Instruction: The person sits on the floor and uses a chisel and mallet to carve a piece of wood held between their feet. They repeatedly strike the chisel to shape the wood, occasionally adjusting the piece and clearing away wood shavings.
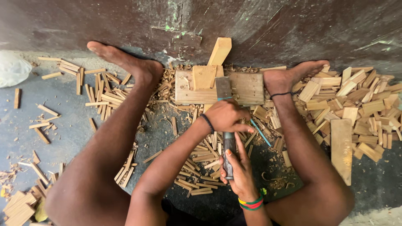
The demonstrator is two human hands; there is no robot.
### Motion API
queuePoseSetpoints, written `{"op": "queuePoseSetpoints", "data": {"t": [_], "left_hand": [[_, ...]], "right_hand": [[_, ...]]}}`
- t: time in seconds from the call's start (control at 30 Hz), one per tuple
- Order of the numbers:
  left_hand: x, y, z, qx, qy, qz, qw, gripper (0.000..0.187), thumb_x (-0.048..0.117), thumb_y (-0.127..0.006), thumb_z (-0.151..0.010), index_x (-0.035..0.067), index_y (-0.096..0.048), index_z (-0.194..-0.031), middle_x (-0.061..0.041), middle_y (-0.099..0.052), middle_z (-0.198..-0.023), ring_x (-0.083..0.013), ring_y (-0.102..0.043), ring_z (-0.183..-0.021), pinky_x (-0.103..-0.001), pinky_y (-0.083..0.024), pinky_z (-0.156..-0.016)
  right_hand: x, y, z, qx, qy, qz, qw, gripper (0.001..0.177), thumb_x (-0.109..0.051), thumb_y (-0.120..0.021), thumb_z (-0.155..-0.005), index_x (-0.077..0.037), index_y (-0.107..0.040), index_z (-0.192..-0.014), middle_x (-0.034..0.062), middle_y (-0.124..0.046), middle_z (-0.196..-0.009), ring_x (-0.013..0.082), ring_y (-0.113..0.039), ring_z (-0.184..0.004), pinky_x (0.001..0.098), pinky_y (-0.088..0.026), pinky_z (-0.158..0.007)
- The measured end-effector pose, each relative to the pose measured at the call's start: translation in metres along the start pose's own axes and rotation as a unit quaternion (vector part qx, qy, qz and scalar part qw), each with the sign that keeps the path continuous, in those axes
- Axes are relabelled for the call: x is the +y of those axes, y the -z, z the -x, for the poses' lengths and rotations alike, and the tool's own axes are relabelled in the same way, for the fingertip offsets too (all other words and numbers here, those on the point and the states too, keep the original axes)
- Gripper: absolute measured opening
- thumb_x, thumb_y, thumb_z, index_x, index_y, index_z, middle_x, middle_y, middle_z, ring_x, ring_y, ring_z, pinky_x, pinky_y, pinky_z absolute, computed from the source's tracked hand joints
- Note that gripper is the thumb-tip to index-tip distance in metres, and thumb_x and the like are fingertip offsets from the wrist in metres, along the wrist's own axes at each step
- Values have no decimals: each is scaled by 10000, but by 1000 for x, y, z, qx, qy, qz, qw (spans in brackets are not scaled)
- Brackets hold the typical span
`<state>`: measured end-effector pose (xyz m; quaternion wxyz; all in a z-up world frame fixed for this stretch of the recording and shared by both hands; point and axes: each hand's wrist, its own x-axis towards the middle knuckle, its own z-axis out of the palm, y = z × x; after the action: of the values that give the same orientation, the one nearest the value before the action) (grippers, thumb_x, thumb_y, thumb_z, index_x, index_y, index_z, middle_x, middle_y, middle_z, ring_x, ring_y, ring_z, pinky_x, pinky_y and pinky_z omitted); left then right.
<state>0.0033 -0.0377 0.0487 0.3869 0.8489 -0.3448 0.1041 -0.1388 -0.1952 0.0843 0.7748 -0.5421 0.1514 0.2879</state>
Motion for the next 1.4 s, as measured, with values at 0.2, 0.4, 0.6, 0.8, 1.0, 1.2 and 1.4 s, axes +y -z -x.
{"op": "queuePoseSetpoints", "data": {"t": [0.2,0.4,0.6,0.8,1.0,1.2,1.4], "left_hand": [[-16,0,7,-48,49,41,997,569,664,-592,-927,165,-695,-674,-49,-641,-547,-258,-656,-522,-425,-539,-562],[-25,-19,16,-1,84,56,995,606,644,-571,-959,144,-694,-640,-78,-613,-519,-284,-601,-498,-448,-494,-556],[-46,-9,0,12,143,50,988,603,618,-551,-998,153,-764,-679,-125,-610,-544,-322,-605,-520,-446,-490,-538],[-71,-24,-1,34,148,16,988,562,610,-590,-941,165,-759,-643,-86,-665,-576,-313,-636,-497,-450,-507,-515],[-55,-27,-13,101,135,-30,985,517,601,-622,-923,160,-748,-685,-102,-686,-607,-300,-672,-535,-432,-537,-536],[-32,-48,2,89,158,14,983,545,564,-598,-974,155,-701,-628,-74,-689,-617,-277,-659,-522,-418,-540,-568],[-44,-58,13,167,136,39,976,549,527,-614,-995,135,-655,-613,-77,-647,-590,-273,-629,-516,-398,-525,-568]], "right_hand": [[1,-6,-5,-2,-22,5,1000,759,-231,-562,-985,-322,-197,-1644,106,-609,-806,112,-565,-494,258,-446,-342],[4,-7,-4,13,-50,-9,999,741,-242,-537,-988,-351,-192,-1635,126,-604,-847,126,-570,-498,268,-445,-344],[-17,-22,-32,14,-81,-6,997,742,-260,-526,-981,-428,-184,-1618,99,-585,-789,142,-540,-466,290,-442,-338],[4,-33,-45,20,-38,24,999,729,-287,-540,-995,-416,-201,-1627,86,-576,-769,137,-529,-474,293,-454,-361],[-20,-13,-33,-5,-41,3,999,677,-344,-538,-996,-412,-259,-1608,60,-588,-803,113,-519,-486,268,-430,-367],[0,4,-17,8,-58,19,998,706,-323,-548,-973,-426,-242,-1602,76,-583,-795,129,-526,-476,273,-415,-351],[0,8,-24,-3,-61,18,998,738,-284,-555,-976,-420,-210,-1615,85,-592,-794,141,-541,-476,287,-438,-355]]}}
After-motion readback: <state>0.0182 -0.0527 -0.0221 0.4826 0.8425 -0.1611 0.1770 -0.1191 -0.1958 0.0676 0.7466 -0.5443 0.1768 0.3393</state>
